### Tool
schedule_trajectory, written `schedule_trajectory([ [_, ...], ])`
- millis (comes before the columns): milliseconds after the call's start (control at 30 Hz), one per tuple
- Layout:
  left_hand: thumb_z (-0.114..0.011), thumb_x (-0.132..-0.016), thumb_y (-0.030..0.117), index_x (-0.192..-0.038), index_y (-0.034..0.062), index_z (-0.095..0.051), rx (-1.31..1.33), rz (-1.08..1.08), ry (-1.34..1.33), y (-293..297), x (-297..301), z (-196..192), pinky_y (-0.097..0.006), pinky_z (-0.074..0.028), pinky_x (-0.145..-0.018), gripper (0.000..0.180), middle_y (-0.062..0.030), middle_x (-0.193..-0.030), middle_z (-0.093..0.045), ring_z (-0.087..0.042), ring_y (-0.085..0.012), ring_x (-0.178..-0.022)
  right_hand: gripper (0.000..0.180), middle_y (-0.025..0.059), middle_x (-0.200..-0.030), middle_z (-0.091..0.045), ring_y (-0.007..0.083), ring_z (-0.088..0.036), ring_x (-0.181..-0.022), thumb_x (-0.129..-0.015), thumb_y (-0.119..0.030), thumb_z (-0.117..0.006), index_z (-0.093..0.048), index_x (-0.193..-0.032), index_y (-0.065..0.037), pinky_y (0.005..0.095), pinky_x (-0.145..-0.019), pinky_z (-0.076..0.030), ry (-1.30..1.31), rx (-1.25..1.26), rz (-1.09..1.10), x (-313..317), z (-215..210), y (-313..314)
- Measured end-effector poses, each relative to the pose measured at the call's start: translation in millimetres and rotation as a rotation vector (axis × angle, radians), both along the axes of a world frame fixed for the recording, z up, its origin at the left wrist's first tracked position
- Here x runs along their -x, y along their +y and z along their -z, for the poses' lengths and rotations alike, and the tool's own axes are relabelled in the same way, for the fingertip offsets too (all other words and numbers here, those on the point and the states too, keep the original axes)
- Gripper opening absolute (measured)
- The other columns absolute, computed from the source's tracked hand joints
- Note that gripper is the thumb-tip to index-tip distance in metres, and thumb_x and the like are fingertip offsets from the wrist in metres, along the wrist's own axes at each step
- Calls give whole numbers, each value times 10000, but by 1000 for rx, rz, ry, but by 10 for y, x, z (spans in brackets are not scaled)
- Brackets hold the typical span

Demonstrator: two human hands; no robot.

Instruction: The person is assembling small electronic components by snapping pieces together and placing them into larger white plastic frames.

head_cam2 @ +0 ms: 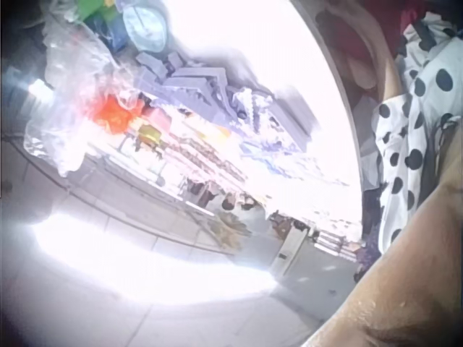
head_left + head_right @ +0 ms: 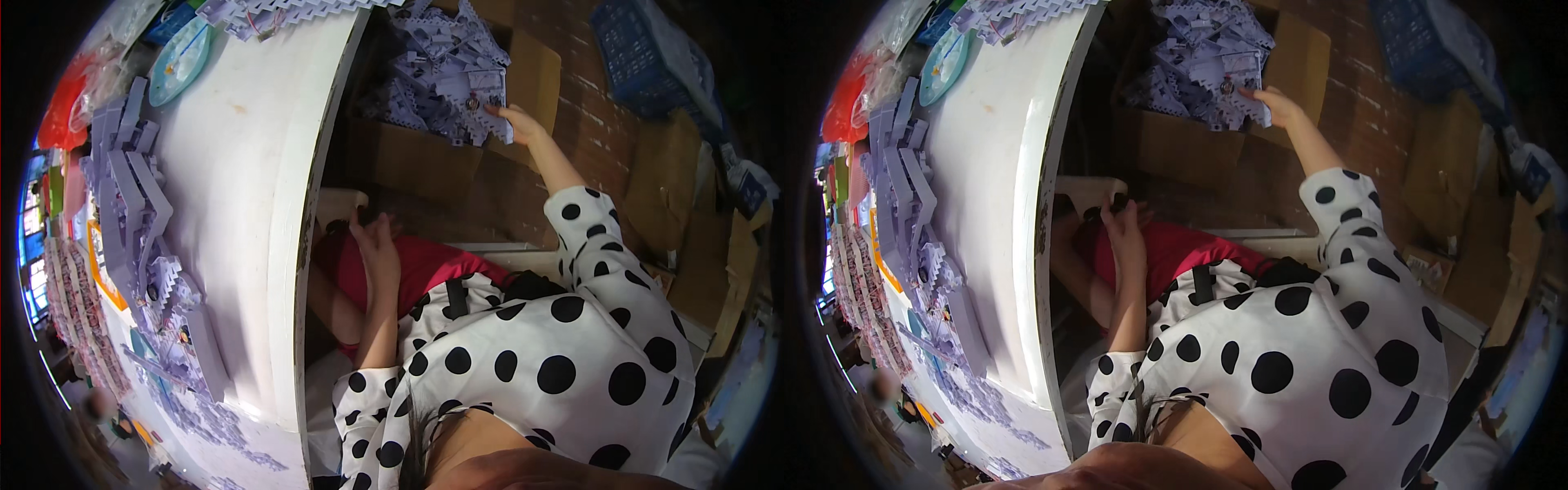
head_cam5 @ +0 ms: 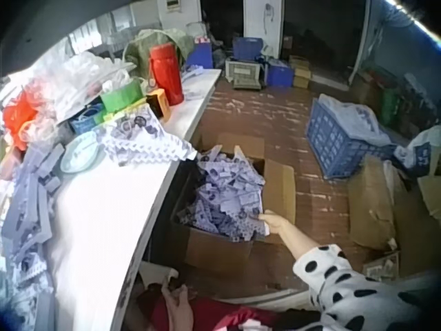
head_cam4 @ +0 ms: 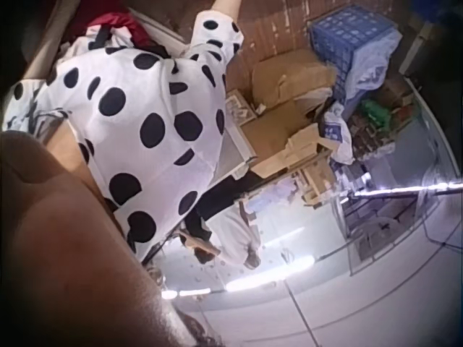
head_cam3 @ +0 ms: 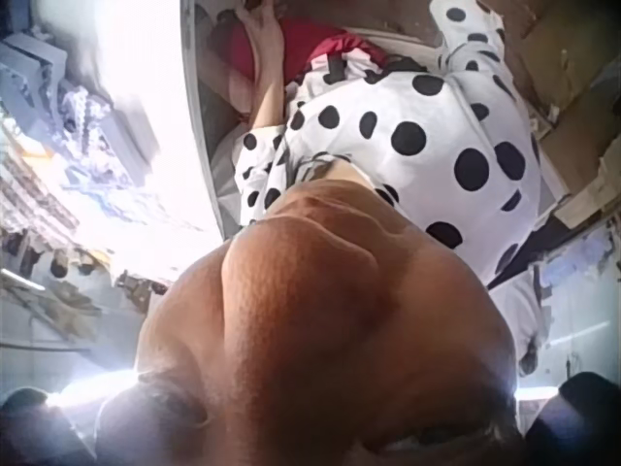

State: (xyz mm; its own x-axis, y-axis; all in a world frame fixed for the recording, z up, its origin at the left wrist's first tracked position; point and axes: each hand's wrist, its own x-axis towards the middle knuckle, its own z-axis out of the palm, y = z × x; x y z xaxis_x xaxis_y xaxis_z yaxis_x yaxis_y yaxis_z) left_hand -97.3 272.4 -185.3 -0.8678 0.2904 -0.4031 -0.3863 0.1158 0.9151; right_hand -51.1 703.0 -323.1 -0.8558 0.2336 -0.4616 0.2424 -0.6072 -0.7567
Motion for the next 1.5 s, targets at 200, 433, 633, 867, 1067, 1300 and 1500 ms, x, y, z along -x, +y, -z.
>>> schedule_trajectory([
  [200,-497,-1042,145,-1541,25,-164,50,-29,74,-155,-80,-65,-326,-533,-882,611,-180,-1091,-668,-681,-228,-945,594,171,-1245,-649,252,-663,-1092,-802,-182,-821,-576,-1308,9,378,-930,-552,-191,-64,175,449,225,-166],
  [433,-501,-1039,87,-1555,53,-159,34,-67,104,-280,-126,-43,-341,-525,-911,620,-149,-1069,-635,-651,-215,-990,717,144,-1266,-632,260,-639,-1127,-790,-246,-849,-498,-1362,9,391,-955,-539,-340,-662,142,582,843,-96],
  [633,-486,-1038,86,-1535,11,-183,85,-23,158,-290,-160,-6,-339,-515,-951,586,-154,-1111,-631,-654,-229,-1035,1028,254,-1458,-455,355,-482,-1324,-703,-381,-889,-346,-1468,40,451,-1066,-433,-296,-745,335,721,775,-843],
  [867,-487,-1035,59,-1530,20,-215,96,24,238,-217,-166,-21,-331,-523,-883,566,-144,-1067,-628,-661,-210,-964,803,265,-1397,-495,405,-516,-1244,-750,-214,-803,-404,-1379,83,451,-1027,-444,-295,-1251,506,271,747,-958],
  [1067,-479,-1032,59,-1510,13,-256,105,21,258,-190,-203,-53,-332,-522,-906,529,-157,-1103,-640,-668,-214,-979,568,249,-1276,-506,446,-467,-1249,-724,-102,-737,-582,-1270,-59,483,-1020,-430,-150,-1651,-144,-170,450,-1628],
  [1300,-479,-1024,51,-1507,13,-276,200,73,300,-190,-214,-85,-326,-506,-925,525,-158,-1114,-647,-668,-210,-985,463,201,-1286,-524,415,-485,-1221,-782,-167,-711,-613,-1228,-92,478,-1014,-431,46,-1929,-417,-199,687,-1582],
  [1500,-474,-1021,43,-1498,7,-290,156,48,325,-176,-231,-82,-329,-503,-918,513,-157,-1107,-653,-671,-208,-988,469,214,-1263,-525,408,-513,-1175,-794,-182,-736,-593,-1230,-79,476,-991,-435,-134,-1714,145,71,174,-1125],
])
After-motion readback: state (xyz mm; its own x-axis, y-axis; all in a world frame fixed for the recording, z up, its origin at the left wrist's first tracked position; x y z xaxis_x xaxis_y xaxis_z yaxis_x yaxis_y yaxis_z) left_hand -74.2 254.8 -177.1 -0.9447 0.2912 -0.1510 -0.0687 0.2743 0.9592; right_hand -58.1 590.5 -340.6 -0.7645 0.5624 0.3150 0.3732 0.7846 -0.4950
